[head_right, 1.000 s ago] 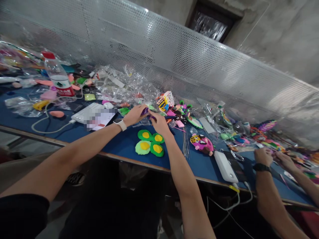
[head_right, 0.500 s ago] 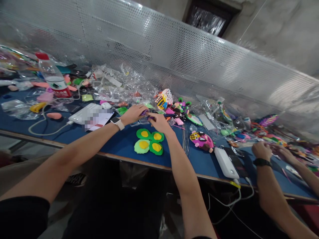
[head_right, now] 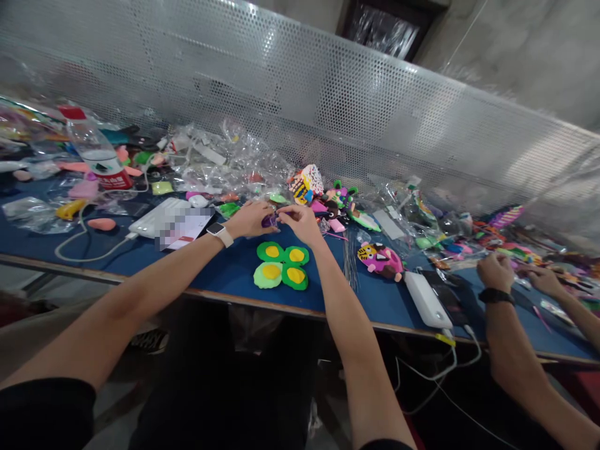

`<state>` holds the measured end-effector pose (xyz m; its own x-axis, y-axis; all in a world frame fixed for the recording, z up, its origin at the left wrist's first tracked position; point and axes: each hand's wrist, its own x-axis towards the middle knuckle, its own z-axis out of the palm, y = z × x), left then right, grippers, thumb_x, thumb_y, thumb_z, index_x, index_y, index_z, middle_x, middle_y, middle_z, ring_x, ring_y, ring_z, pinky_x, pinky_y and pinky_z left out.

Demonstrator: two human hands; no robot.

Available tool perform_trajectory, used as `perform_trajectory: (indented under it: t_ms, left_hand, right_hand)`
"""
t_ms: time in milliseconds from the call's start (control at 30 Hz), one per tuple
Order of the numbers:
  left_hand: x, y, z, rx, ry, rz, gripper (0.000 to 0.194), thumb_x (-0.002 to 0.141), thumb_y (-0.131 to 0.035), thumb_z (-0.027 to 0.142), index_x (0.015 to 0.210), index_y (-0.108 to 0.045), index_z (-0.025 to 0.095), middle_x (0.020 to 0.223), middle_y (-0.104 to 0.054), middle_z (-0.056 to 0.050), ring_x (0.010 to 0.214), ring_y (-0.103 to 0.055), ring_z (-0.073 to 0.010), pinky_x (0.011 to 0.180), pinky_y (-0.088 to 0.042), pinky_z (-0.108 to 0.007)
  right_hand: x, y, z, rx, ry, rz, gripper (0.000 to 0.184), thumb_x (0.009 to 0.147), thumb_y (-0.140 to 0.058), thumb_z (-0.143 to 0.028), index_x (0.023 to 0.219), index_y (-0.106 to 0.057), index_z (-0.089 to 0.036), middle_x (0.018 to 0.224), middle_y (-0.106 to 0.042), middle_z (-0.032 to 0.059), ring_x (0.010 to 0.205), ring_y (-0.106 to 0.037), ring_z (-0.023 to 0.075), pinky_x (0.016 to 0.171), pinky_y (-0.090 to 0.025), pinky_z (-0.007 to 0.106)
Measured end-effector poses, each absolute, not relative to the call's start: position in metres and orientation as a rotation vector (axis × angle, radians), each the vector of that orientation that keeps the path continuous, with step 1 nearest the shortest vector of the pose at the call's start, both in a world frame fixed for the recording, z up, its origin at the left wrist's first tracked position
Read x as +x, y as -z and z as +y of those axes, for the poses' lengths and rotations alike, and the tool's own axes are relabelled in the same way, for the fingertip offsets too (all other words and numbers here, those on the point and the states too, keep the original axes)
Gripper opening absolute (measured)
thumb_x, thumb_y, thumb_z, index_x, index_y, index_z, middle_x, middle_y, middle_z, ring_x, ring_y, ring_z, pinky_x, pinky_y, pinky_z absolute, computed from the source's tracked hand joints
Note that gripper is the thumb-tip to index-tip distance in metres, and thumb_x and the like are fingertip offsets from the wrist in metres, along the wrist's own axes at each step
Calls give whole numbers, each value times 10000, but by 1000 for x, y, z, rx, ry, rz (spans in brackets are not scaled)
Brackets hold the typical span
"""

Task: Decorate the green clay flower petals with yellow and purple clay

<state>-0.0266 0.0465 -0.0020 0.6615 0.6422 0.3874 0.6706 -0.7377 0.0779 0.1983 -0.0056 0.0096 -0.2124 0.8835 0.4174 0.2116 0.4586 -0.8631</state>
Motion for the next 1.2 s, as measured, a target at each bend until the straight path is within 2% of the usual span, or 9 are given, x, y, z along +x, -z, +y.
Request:
perform_trajectory:
  t_ms: [133, 267, 367, 500, 700, 833, 933, 1033, 1200]
  left_hand:
    - [-26, 2, 44, -2831, 615, -1041, 539, 938, -792, 557, 1299, -714, 165, 1367, -698, -195, 1355, -607, -421, 1156, -447, -546]
    - [-21, -7, 35, -2824, 815, -1002, 527, 1032, -696, 495, 1424, -631, 149, 1421, -673, -195, 1347, -618, -377, 1171, -450, -515]
    - [-17, -13, 28, -2836, 944, -920, 441, 1065, -674, 390, 1443, -619, 169, 1450, -660, -191, 1372, -620, -351, 1172, -473, -490]
    - [-17, -17, 28, -2869, 998, -821, 252, 1082, -645, 271, 1317, -702, 197, 1367, -702, -160, 1315, -653, -304, 1151, -513, -464]
    - [-21, -13, 37, -2871, 1115, -736, 168, 1088, -672, 266, 1189, -780, 186, 1228, -744, -132, 1177, -699, -260, 1071, -567, -423]
    - [-22, -8, 45, -2820, 1166, -716, 178, 1105, -644, 256, 1099, -793, 161, 1119, -754, -121, 1054, -722, -243, 967, -587, -385]
    - [-22, -5, 49, -2759, 1231, -732, 204, 1117, -634, 292, 1108, -794, 165, 1094, -758, -112, 1036, -728, -244, 940, -586, -378]
    - [-22, -4, 49, -2760, 1299, -737, 203, 1116, -639, 298, 1135, -798, 174, 1116, -773, -108, 1053, -736, -242, 949, -581, -373]
    - [-20, -8, 44, -2867, 1472, -852, 245, 1098, -665, 340, 1122, -838, 168, 1086, -808, -113, 966, -744, -226, 896, -571, -344]
  right_hand:
    - [196, -3, -2, -923, -844, -1674, 464, 922, -754, -660, 1101, -732, -233, 1143, -833, 115, 1061, -848, 282, 938, -715, 455]
    - [198, 1, 2, -893, -869, -1606, 456, 904, -792, -605, 1156, -603, -274, 1251, -799, 94, 1072, -845, 263, 963, -710, 457]
    - [198, 0, 1, -891, -949, -1575, 563, 887, -834, -565, 1288, -538, -302, 1175, -831, 63, 1030, -844, 261, 949, -706, 466]
    - [195, -3, -2, -891, -962, -1631, 611, 912, -827, -496, 1406, -545, -271, 1029, -856, 39, 992, -843, 261, 974, -695, 471]
    - [194, 1, 2, -937, -923, -1612, 596, 898, -824, -568, 1372, -655, -249, 960, -851, 34, 862, -837, 257, 890, -723, 461]
    - [193, 5, 4, -921, -993, -1601, 626, 885, -836, -619, 1367, -701, -243, 1057, -863, 81, 870, -853, 279, 860, -730, 467]
    - [191, 7, 5, -948, -941, -1589, 578, 862, -858, -628, 1263, -741, -228, 1087, -864, 101, 859, -856, 282, 797, -727, 436]
    - [190, 7, 5, -979, -848, -1554, 525, 853, -860, -639, 1151, -766, -217, 1008, -862, 105, 853, -856, 295, 713, -706, 399]
    - [187, 7, 2, -965, -762, -1529, 523, 864, -839, -674, 1103, -784, -212, 914, -851, 86, 751, -832, 270, 647, -668, 370]
